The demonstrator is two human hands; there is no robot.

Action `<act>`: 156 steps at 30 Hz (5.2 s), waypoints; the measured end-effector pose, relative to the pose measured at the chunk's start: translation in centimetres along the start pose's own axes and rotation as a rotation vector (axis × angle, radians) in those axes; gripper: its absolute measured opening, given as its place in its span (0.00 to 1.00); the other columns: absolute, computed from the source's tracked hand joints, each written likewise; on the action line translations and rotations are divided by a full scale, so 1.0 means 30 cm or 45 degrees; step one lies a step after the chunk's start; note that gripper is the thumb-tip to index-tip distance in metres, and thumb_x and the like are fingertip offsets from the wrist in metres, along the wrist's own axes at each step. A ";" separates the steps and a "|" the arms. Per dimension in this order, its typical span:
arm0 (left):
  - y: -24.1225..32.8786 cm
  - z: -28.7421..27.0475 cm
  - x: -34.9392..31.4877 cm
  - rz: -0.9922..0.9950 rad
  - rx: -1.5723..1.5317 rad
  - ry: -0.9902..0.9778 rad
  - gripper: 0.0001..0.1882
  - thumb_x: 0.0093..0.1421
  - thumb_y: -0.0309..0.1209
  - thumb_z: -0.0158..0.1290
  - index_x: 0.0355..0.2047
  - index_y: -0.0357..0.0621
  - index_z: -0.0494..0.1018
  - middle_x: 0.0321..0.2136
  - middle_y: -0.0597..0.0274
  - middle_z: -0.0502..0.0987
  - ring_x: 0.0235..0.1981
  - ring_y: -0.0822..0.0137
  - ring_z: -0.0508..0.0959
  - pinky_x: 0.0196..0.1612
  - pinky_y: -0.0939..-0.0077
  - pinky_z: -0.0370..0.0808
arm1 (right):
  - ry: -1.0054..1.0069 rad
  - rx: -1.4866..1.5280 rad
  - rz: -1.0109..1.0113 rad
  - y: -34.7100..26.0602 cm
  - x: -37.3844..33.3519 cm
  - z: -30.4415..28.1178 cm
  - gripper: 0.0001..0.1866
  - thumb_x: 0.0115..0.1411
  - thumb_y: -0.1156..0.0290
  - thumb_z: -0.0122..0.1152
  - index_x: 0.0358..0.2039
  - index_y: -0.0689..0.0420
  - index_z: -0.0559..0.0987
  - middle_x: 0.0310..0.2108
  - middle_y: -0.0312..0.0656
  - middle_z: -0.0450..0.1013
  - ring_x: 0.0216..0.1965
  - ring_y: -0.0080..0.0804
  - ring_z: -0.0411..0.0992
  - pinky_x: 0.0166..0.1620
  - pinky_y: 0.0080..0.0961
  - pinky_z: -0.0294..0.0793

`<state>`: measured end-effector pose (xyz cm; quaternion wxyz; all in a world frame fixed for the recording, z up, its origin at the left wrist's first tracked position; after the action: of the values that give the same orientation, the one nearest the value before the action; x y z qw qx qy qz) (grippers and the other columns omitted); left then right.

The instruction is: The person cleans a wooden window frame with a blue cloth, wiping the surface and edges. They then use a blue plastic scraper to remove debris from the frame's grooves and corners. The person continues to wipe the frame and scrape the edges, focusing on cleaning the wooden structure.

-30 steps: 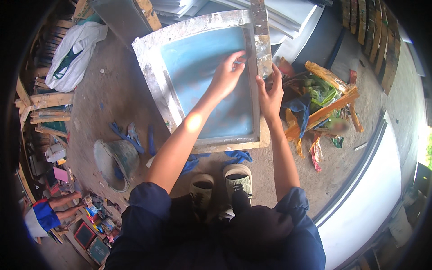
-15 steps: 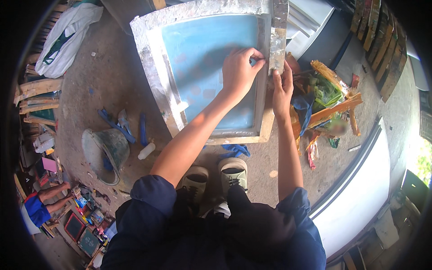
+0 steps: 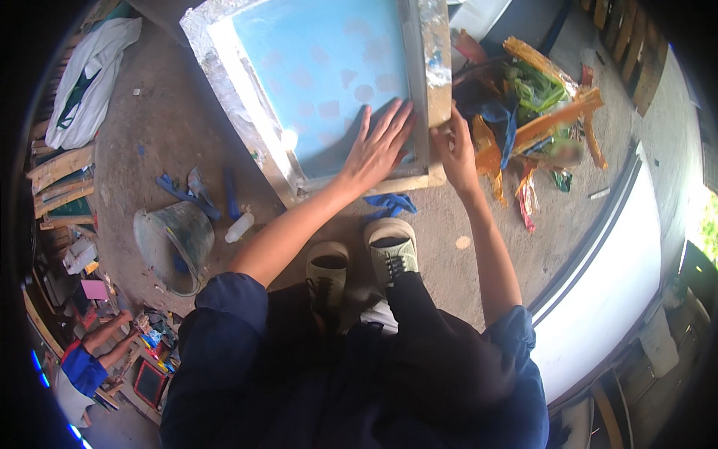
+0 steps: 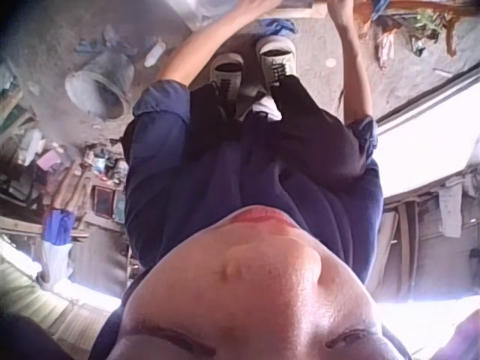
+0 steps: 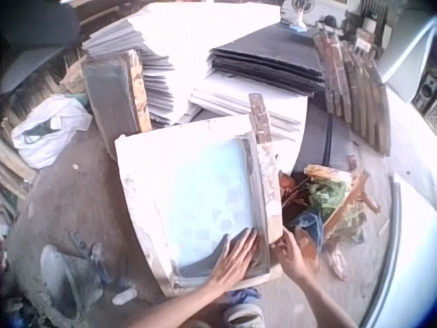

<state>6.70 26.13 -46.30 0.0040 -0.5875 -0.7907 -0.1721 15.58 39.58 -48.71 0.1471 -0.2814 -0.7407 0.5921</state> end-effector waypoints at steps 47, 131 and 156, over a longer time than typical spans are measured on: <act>0.088 0.088 -0.044 -0.553 -0.725 -0.051 0.07 0.47 0.27 0.57 0.28 0.39 0.73 0.28 0.53 0.76 0.32 0.54 0.76 0.37 0.61 0.73 | -0.036 0.143 0.243 0.116 -0.157 -0.017 0.27 0.57 0.70 0.59 0.56 0.60 0.64 0.48 0.42 0.68 0.46 0.28 0.70 0.47 0.26 0.71; 0.092 0.144 -0.001 -0.605 -0.521 -0.145 0.09 0.42 0.28 0.60 0.24 0.39 0.73 0.26 0.53 0.75 0.28 0.53 0.77 0.34 0.62 0.75 | 0.061 0.248 0.175 0.093 -0.157 -0.023 0.28 0.54 0.71 0.63 0.55 0.58 0.66 0.50 0.39 0.68 0.44 0.27 0.71 0.48 0.27 0.72; 0.195 0.033 -0.106 -0.139 -0.174 -0.330 0.12 0.54 0.34 0.53 0.36 0.42 0.69 0.25 0.59 0.77 0.28 0.62 0.77 0.36 0.66 0.68 | 0.027 0.261 0.252 0.113 -0.164 -0.016 0.27 0.55 0.69 0.62 0.55 0.58 0.67 0.49 0.40 0.69 0.45 0.28 0.71 0.49 0.27 0.71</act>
<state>13.31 24.93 -46.34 -0.1474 -0.5597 -0.8019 -0.1483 20.61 37.53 -51.27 0.1238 -0.3430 -0.6431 0.6734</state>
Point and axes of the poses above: each hand's wrist, its own x-axis towards the middle knuckle, its own z-axis out of the palm, y = z × x, the point moved 5 cm from there along x, towards the middle knuckle
